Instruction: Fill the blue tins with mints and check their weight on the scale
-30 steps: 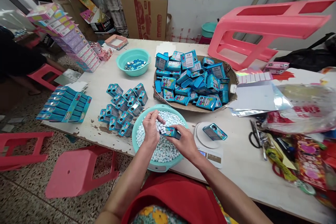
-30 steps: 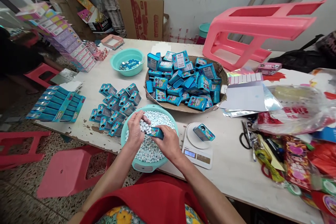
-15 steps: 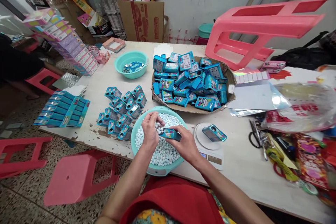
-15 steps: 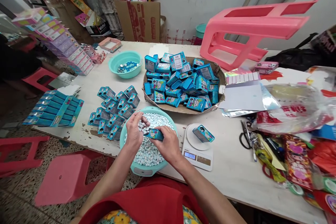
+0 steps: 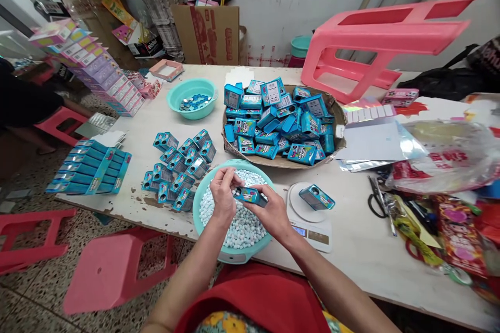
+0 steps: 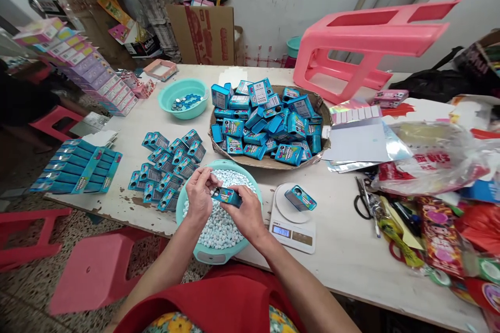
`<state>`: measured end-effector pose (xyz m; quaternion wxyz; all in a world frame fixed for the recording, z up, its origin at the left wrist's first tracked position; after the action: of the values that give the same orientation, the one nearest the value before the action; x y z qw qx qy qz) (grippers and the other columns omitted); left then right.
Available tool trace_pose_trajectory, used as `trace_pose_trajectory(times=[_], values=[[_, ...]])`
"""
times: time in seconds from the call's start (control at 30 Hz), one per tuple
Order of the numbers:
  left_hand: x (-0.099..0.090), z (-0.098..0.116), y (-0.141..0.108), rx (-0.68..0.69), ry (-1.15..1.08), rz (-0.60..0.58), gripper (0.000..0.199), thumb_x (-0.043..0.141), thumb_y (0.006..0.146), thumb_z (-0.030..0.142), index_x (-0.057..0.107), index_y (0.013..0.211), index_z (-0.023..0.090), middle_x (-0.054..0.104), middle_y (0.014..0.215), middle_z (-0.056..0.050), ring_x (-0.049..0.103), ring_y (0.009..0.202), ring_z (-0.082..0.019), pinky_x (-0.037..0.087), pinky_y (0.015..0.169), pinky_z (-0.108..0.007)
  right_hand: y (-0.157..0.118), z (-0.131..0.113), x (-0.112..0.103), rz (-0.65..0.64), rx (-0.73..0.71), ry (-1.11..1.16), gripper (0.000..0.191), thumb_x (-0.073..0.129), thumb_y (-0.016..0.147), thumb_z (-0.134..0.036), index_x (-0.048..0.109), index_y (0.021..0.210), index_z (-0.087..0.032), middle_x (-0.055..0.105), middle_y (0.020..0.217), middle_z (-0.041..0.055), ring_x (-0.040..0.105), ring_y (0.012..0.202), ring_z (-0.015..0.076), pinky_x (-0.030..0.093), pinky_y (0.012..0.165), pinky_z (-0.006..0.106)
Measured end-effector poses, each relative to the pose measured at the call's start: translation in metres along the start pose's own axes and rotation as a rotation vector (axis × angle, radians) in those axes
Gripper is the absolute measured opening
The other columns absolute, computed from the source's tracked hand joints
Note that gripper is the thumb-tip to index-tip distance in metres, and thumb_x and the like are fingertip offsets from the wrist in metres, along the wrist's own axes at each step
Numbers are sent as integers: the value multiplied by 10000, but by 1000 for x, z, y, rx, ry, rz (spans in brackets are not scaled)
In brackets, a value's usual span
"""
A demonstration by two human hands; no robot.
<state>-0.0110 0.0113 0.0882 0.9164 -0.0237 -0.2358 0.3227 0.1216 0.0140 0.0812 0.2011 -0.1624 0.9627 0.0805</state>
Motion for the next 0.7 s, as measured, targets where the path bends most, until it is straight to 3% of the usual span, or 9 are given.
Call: trace_pose_trajectory(times=[0.2,0.3,0.37,0.43,0.5,0.6,0.7], values=[[11,23,-6,0,-42,-134,210,592,787,385,596,841,182,563,650,-5,558,578,-135,492,637,-300,-2,-2,-10,21,-28,62,305,707,727,-313,620,1008,-235,657,997,41,594,954,228,448,871,373],[-20,22,2,66,92,-50,265,572,789,448,602,859,194,570,661,-13,562,608,-156,486,668,-322,-5,10,-19,3,27,133,321,707,718,-353,622,999,-224,663,989,46,608,924,231,474,837,375],[-54,7,8,113,384,13,272,606,758,459,618,812,192,589,699,-36,574,698,-188,472,723,-332,-9,21,-25,2,67,181,348,709,713,-362,617,1016,-218,664,1000,55,612,922,236,486,821,375],[-86,-18,11,196,790,-22,238,625,746,430,639,808,201,621,842,-75,565,890,-240,425,855,-370,-13,30,-29,37,86,205,369,711,711,-358,609,1036,-214,661,1014,64,609,933,242,484,832,383],[-107,-46,8,271,1134,-55,262,593,774,410,642,937,211,606,1026,-103,514,1034,-278,363,939,-418,-14,34,-28,68,108,208,370,714,706,-359,610,1028,-208,665,984,61,612,902,238,487,818,383],[-110,-81,5,297,1439,14,365,552,803,411,602,1092,194,541,1152,-149,469,1095,-319,347,930,-459,-11,31,-18,29,104,205,360,716,703,-357,616,1013,-204,667,948,48,611,870,223,490,801,365],[-93,-97,11,263,1450,21,297,560,795,361,634,1034,200,556,1082,-148,500,1025,-312,383,855,-422,-8,24,-12,26,67,183,351,712,706,-356,617,1012,-212,665,950,40,609,878,217,485,809,358]])
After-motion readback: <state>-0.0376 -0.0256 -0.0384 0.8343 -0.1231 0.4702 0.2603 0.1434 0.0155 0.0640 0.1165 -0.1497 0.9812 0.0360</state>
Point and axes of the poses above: each hand's wrist, its own y-axis towards the middle knuckle, its own x-axis out of the palm, z = x × y, the point moved 3 cm from there along y, towards the middle knuckle
